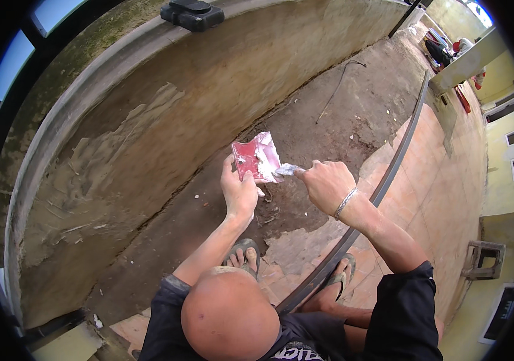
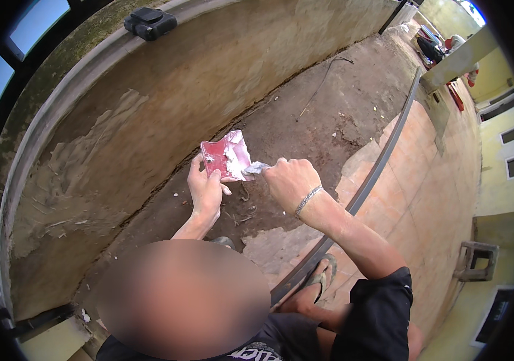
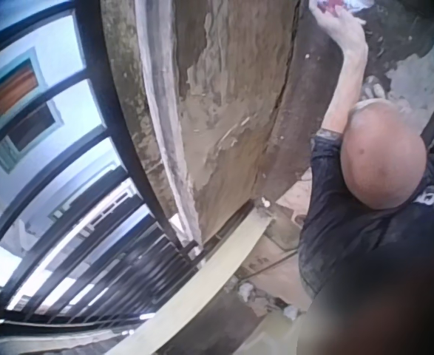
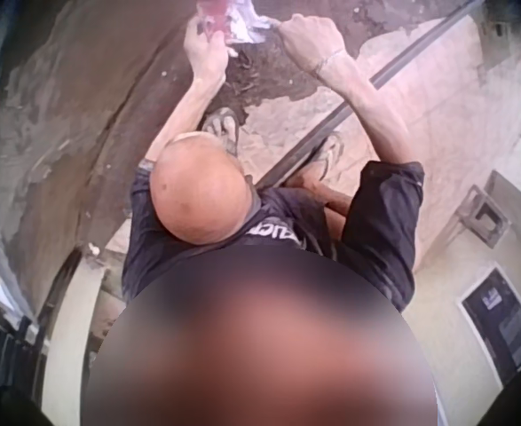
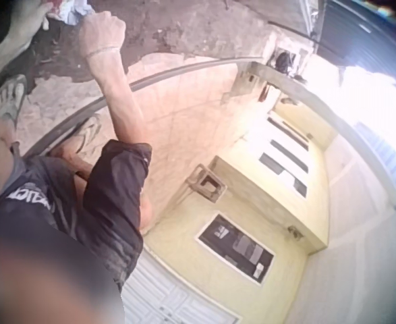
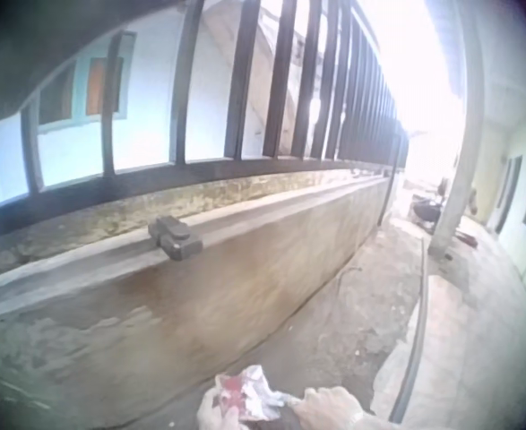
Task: The person scoops white plaster from a red container with a trowel and applies it to a low wall, smoothing the surface repeatedly. The person sits on the tiled floor during the task.
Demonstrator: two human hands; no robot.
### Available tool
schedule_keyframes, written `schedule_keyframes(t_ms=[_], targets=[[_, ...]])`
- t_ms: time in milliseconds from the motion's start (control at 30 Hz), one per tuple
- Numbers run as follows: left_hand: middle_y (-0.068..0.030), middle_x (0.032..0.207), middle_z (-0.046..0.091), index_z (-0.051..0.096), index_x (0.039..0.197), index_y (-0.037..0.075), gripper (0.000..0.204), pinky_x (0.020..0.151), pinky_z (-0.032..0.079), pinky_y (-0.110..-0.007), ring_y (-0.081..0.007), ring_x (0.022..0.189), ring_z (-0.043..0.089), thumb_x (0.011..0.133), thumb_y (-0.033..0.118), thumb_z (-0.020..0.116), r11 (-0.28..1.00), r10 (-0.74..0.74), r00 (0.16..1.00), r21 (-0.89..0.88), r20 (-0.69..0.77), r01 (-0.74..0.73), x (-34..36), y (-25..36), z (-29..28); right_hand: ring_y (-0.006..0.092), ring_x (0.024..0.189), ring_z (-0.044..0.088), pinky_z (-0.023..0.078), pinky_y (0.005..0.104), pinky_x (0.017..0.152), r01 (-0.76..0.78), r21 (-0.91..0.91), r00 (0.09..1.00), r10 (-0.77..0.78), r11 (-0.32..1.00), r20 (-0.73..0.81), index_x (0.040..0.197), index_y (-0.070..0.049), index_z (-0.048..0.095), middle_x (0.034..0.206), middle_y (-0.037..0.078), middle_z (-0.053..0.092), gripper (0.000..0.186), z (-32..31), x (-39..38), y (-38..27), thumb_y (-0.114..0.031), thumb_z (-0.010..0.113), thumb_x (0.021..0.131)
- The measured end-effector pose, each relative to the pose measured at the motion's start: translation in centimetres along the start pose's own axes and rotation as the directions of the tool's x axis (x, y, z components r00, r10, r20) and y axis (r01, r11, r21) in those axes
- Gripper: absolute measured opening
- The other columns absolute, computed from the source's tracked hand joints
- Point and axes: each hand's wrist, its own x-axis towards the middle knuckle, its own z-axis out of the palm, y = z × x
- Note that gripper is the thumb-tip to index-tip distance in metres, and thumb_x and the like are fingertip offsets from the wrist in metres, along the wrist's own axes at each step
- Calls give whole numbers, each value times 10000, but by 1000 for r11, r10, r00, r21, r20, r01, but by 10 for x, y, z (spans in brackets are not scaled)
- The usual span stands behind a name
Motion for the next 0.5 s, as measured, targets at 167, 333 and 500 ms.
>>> schedule_keyframes(t_ms=[167,333,500], targets=[[-233,1148,692,315,1458,-24,510,459,549,-281,-289,796,765,971,-113,438,997,-61,996,-47,-70,58,-1,-7,-33,334,777,731,554,425,690,-25,384,991,72,923,-110,1206,-152,775,783,208,703,348,9,-22,28,-80,602,913],[-243,1150,693,309,1469,-25,532,454,535,-280,-304,801,763,971,-90,482,986,-152,987,-83,-62,146,-29,-15,-73,119,620,563,490,298,616,153,914,858,408,375,-311,1417,-118,640,776,13,632,394,32,13,31,-65,544,1039],[-254,1141,696,319,1487,-31,553,457,541,-291,-317,812,765,973,-63,521,973,-226,968,-79,-112,218,-62,-7,-112,50,677,519,471,219,589,385,920,826,471,-70,-310,1511,-85,531,857,-15,589,436,57,68,-13,-100,502,1076]])
